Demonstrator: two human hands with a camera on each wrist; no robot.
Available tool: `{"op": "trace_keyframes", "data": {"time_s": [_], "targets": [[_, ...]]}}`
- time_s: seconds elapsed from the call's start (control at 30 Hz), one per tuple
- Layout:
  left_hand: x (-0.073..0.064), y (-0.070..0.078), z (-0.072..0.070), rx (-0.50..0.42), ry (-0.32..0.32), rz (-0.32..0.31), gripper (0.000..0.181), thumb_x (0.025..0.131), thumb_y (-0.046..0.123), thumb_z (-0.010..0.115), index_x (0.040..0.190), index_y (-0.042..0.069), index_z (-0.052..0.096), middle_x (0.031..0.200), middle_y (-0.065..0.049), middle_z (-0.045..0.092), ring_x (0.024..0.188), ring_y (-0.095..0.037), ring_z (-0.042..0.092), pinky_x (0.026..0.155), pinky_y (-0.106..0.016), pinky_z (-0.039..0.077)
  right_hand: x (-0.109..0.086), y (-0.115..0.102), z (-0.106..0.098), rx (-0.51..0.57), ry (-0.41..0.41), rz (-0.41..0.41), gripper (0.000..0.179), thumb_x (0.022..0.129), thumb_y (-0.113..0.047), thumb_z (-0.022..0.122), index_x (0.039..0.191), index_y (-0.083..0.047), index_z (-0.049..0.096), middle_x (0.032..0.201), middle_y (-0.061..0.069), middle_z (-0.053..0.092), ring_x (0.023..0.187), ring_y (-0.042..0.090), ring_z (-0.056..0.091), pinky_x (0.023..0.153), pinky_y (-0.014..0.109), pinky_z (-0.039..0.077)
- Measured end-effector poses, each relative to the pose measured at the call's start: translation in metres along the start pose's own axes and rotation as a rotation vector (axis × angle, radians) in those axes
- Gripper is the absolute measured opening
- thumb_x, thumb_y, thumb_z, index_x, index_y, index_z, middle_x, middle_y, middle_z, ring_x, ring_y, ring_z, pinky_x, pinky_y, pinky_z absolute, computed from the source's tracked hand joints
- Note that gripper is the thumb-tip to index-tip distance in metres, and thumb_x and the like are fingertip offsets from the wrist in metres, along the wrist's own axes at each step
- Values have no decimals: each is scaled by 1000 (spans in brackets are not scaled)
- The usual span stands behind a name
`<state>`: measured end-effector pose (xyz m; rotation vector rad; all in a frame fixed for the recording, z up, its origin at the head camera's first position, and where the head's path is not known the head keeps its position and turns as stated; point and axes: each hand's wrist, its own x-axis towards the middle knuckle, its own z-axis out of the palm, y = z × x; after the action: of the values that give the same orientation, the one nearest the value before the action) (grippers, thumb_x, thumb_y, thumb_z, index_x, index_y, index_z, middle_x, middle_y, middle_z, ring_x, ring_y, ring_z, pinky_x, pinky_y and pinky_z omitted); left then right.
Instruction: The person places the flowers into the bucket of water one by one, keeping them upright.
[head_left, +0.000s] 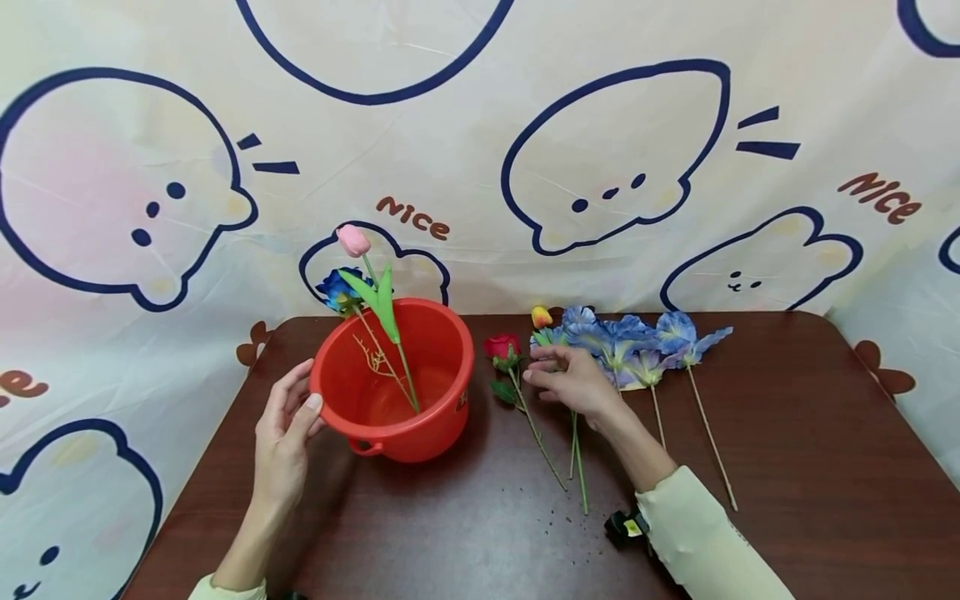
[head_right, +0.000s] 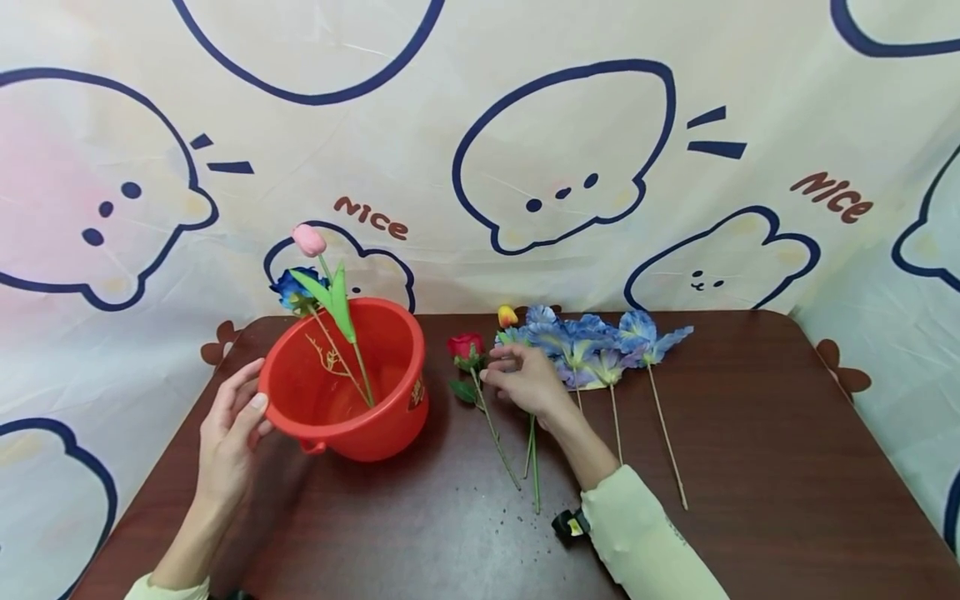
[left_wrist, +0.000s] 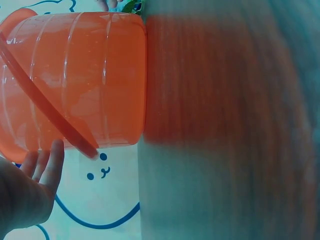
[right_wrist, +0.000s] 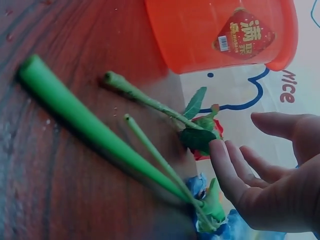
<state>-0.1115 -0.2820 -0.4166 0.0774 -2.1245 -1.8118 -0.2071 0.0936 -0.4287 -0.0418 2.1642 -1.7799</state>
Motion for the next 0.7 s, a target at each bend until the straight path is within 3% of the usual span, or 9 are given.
{"op": "trace_keyframes", "data": {"time_s": [0.3,0.7], "targets": [[-1,-1,0,-17,-7,3,49,110,14,54,159,10,47,140,4,65,116,-4,70,88,-15,61,3,10,3,20,-69,53,45,101,-9,71,142,4,58,133,25,70,110,27,76,93,45,66],[-1,0,-1,-23,-13,1,49,111,14,54,159,11,47,140,3,64,117,-4,70,88,-16,62,6,15,2,26,-167,94,52,100,-9,71,146,6,54,132,25,71,110,26,77,89,42,68]]}}
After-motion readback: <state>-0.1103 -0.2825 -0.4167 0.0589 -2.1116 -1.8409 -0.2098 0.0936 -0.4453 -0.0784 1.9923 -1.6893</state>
